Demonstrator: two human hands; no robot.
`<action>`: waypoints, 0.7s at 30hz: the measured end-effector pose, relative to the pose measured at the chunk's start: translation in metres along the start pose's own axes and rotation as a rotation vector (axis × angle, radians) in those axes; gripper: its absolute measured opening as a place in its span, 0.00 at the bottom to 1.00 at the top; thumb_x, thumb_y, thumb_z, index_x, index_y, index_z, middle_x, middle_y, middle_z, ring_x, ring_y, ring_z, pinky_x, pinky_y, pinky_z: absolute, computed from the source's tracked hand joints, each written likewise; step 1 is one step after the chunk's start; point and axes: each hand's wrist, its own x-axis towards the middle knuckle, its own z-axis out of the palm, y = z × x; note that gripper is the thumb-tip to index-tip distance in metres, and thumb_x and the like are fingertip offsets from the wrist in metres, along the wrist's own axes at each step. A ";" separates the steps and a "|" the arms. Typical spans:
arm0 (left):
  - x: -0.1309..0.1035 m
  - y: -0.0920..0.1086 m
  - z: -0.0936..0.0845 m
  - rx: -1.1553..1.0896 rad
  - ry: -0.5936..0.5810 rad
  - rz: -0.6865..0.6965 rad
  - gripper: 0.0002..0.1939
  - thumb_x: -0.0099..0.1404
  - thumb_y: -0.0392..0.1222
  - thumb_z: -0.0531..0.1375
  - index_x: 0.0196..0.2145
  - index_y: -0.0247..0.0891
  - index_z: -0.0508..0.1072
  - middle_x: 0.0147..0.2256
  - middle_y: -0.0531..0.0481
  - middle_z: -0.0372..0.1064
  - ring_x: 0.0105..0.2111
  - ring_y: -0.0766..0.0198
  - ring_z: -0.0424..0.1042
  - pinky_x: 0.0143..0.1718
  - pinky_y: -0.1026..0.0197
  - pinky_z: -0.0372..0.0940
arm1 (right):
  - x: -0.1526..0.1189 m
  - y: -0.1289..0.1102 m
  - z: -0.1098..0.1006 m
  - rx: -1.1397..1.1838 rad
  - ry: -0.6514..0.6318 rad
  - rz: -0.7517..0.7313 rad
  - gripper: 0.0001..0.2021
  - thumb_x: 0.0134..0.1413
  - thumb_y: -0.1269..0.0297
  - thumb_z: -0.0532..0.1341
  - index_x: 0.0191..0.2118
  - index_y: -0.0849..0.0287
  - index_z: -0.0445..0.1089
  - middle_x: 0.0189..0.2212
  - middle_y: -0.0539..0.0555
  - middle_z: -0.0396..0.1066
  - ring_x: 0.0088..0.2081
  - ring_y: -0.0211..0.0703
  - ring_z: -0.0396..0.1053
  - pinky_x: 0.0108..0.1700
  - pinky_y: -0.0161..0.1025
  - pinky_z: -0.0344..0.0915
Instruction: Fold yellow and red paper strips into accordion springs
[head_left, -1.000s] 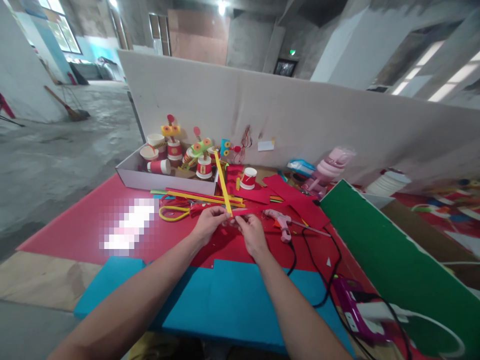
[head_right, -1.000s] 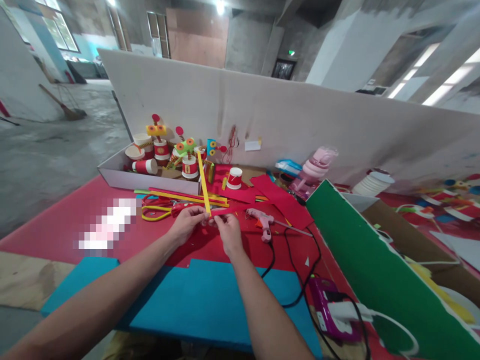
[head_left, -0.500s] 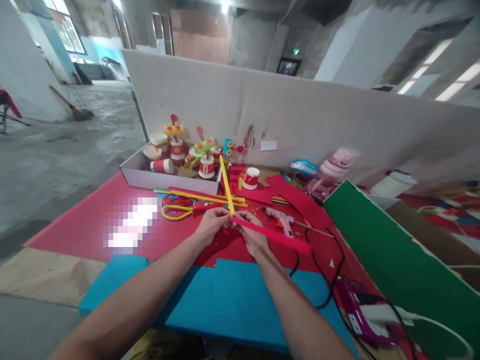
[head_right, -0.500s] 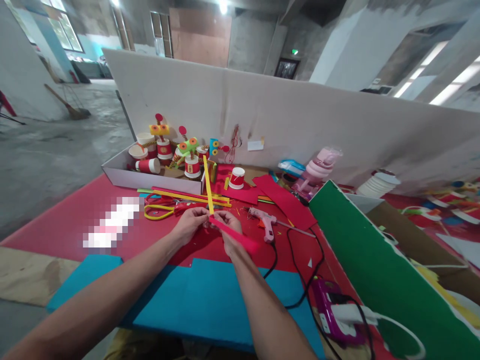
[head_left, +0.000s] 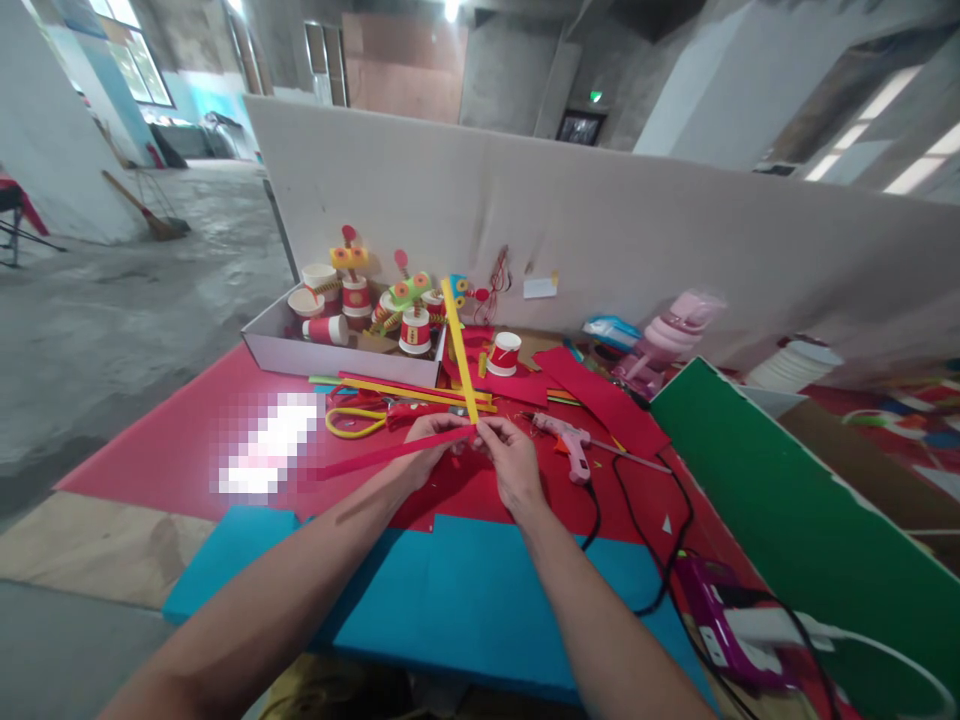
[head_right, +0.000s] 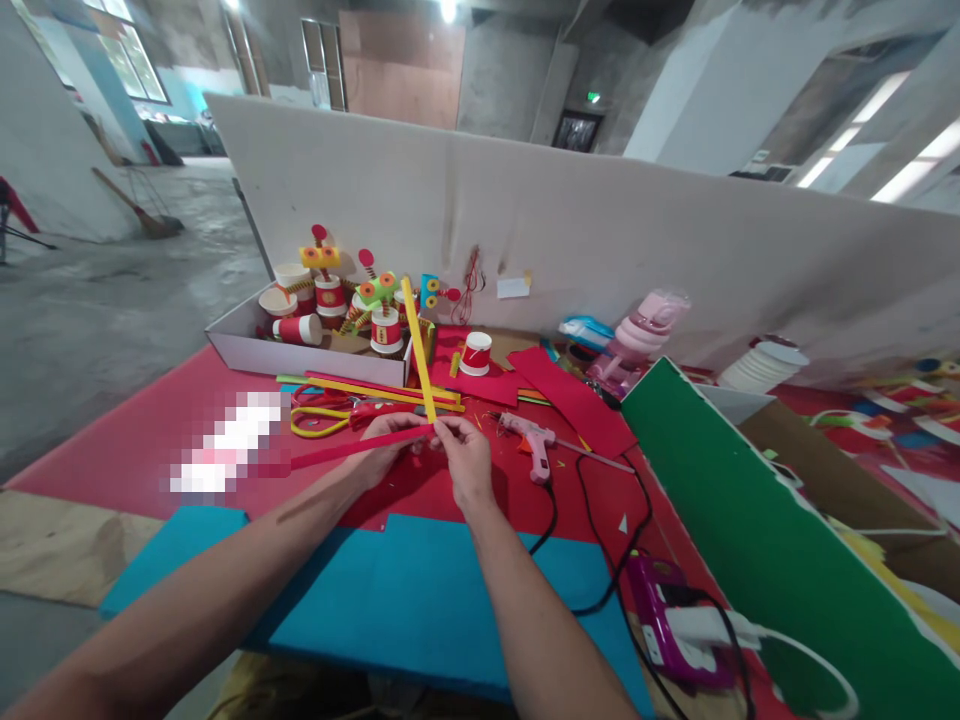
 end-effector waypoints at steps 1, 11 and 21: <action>-0.001 0.002 0.002 0.000 -0.006 0.001 0.14 0.48 0.43 0.69 0.33 0.33 0.76 0.25 0.48 0.72 0.22 0.68 0.66 0.25 0.64 0.61 | 0.001 0.000 0.000 0.001 0.017 -0.024 0.12 0.43 0.57 0.68 0.32 0.59 0.74 0.22 0.48 0.70 0.26 0.37 0.66 0.33 0.35 0.64; -0.004 0.009 0.008 0.167 0.080 0.147 0.12 0.53 0.49 0.65 0.28 0.36 0.74 0.24 0.51 0.70 0.26 0.65 0.67 0.31 0.64 0.62 | -0.003 -0.004 0.004 0.017 -0.042 -0.067 0.11 0.48 0.55 0.64 0.32 0.58 0.73 0.22 0.48 0.71 0.26 0.38 0.68 0.34 0.36 0.66; -0.003 0.009 0.005 0.284 0.124 0.111 0.12 0.53 0.48 0.65 0.29 0.36 0.75 0.22 0.52 0.68 0.24 0.66 0.65 0.28 0.65 0.59 | 0.002 -0.006 -0.003 -0.104 -0.079 -0.048 0.11 0.47 0.56 0.65 0.32 0.58 0.75 0.23 0.49 0.72 0.27 0.39 0.68 0.35 0.37 0.65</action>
